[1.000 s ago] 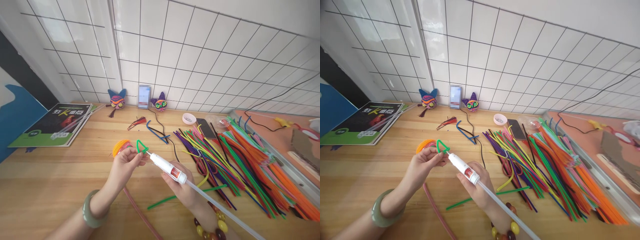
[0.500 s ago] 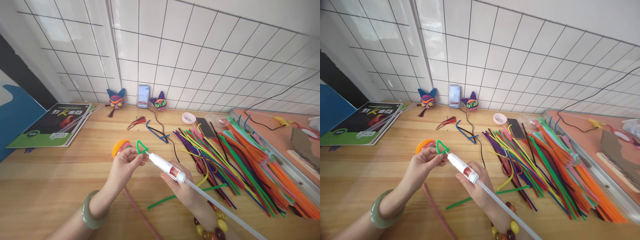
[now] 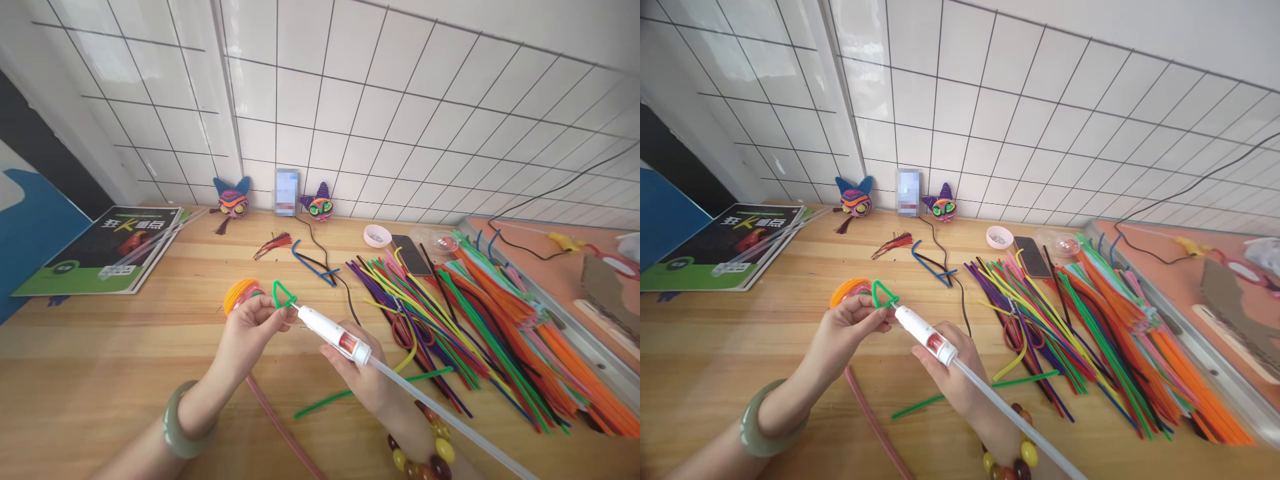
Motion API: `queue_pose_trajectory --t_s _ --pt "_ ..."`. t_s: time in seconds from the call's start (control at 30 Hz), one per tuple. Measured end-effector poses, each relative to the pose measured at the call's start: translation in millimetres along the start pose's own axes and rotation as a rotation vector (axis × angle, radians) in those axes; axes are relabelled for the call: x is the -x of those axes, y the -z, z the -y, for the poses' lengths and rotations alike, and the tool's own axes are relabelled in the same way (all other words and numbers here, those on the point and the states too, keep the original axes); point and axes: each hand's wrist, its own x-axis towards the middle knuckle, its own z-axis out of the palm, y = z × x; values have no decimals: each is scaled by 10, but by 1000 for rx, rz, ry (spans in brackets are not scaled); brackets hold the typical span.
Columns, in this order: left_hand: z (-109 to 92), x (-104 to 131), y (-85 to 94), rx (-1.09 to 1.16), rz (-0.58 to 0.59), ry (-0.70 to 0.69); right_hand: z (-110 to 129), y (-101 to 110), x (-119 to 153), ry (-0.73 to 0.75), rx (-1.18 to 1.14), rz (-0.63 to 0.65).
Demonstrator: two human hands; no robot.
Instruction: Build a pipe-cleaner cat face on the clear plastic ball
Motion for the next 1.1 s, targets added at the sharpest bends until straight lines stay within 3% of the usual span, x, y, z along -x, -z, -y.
queue_pose_trajectory --t_s 1.1 --pt "11 -25 0 24 5 24 -75 -27 29 -29 0 8"
